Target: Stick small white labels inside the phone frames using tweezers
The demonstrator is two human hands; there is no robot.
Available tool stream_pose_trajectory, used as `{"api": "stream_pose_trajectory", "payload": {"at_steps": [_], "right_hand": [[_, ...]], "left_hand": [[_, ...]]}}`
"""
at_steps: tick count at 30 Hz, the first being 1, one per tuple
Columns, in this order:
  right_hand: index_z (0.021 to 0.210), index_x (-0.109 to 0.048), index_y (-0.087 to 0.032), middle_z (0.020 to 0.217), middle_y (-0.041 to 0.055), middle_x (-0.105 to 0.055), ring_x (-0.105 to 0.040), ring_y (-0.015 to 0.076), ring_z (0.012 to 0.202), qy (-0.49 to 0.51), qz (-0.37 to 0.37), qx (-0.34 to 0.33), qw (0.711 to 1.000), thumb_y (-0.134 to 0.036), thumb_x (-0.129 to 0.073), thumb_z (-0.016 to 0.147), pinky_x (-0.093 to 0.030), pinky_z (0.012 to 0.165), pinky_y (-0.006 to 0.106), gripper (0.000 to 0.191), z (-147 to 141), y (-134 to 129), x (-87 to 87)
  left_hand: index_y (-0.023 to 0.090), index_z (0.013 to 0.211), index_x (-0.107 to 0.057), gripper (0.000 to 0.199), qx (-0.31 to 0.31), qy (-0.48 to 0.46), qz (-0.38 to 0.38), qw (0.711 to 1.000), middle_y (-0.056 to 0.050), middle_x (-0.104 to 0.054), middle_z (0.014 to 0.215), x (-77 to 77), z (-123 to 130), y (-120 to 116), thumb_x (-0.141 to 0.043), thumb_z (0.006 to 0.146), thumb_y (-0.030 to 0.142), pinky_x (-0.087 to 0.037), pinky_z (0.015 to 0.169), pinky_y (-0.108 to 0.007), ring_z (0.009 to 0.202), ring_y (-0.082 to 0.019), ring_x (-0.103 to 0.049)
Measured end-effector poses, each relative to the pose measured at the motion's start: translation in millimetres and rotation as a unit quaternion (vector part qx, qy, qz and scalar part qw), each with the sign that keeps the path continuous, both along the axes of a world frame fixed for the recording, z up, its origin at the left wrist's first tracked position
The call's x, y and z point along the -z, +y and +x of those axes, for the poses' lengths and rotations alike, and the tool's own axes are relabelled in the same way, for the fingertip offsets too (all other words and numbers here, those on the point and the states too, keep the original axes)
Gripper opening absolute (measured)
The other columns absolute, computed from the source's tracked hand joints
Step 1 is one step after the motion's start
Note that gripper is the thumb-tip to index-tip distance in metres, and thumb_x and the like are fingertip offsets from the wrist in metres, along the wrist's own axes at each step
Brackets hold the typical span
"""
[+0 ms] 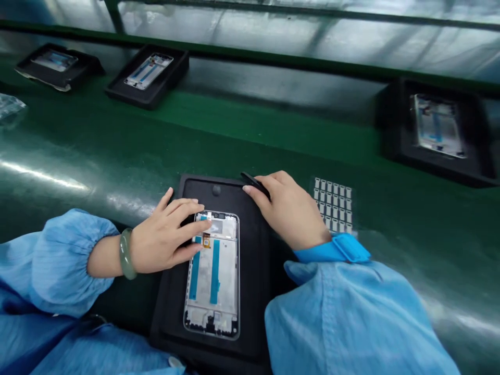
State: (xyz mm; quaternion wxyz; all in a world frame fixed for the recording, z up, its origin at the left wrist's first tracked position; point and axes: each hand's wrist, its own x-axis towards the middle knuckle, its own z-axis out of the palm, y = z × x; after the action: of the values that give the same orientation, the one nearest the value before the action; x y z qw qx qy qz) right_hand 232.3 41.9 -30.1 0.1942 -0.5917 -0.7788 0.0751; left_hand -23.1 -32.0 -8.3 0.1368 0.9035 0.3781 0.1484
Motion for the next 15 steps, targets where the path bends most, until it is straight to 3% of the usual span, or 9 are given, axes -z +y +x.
{"api": "stream_pose_trajectory", "payload": {"at_steps": [3,7,9,12,15], "right_hand": [[0.094,-0.070,-0.023,0.093,0.0107,-0.068,-0.063,0.0268,0.081,0.000,-0.006,0.022,1.000,-0.048,-0.057,0.087,-0.045,0.067,0.037,0.030,1.3,-5.4,-13.4],[0.094,-0.070,-0.022,0.083,0.0100,-0.070,-0.062,0.0259,0.073,0.002,0.000,0.077,0.997,-0.045,-0.060,0.084,-0.041,0.062,0.035,0.027,8.8,-2.9,-34.4],[0.092,-0.071,-0.022,0.080,0.0105,-0.070,-0.063,0.0262,0.072,0.006,0.006,0.109,0.994,-0.042,-0.062,0.083,-0.040,0.061,0.035,0.024,13.3,-1.3,-40.9],[0.091,-0.071,-0.022,0.084,0.0110,-0.072,-0.066,0.0281,0.079,0.019,0.023,0.141,0.990,-0.040,-0.063,0.083,-0.043,0.065,0.036,0.022,15.6,-5.9,-45.7],[0.094,-0.071,-0.024,0.094,0.0099,-0.073,-0.067,0.0299,0.092,0.059,0.071,0.174,0.980,-0.045,-0.064,0.082,-0.048,0.075,0.040,0.026,8.1,-18.3,-51.0]], "left_hand": [[0.013,0.126,-0.049,0.040,-0.015,-0.056,-0.016,0.998,-0.017,-0.053,0.131,0.3,0.1,-2.1,-0.049,0.093,0.036,-0.026,0.110,-0.065,0.131,-0.031,-0.044],[0.011,0.135,-0.040,0.048,-0.066,-0.154,0.049,0.985,-0.021,-0.044,0.141,-4.5,-6.2,1.7,-0.046,0.095,0.037,-0.021,0.114,-0.060,0.141,-0.031,-0.030],[0.013,0.137,-0.037,0.048,-0.085,-0.182,0.056,0.978,-0.020,-0.043,0.142,-6.0,-10.9,7.0,-0.045,0.096,0.035,-0.022,0.115,-0.059,0.141,-0.031,-0.030],[0.015,0.138,-0.036,0.049,-0.101,-0.219,0.020,0.970,-0.019,-0.043,0.141,-3.9,-14.6,16.7,-0.048,0.095,0.036,-0.030,0.113,-0.055,0.138,-0.030,-0.035],[0.015,0.144,-0.023,0.064,-0.117,-0.289,-0.101,0.945,-0.021,-0.046,0.138,-0.4,-11.7,24.0,-0.050,0.094,0.044,-0.048,0.101,-0.045,0.126,-0.027,-0.052]]}}
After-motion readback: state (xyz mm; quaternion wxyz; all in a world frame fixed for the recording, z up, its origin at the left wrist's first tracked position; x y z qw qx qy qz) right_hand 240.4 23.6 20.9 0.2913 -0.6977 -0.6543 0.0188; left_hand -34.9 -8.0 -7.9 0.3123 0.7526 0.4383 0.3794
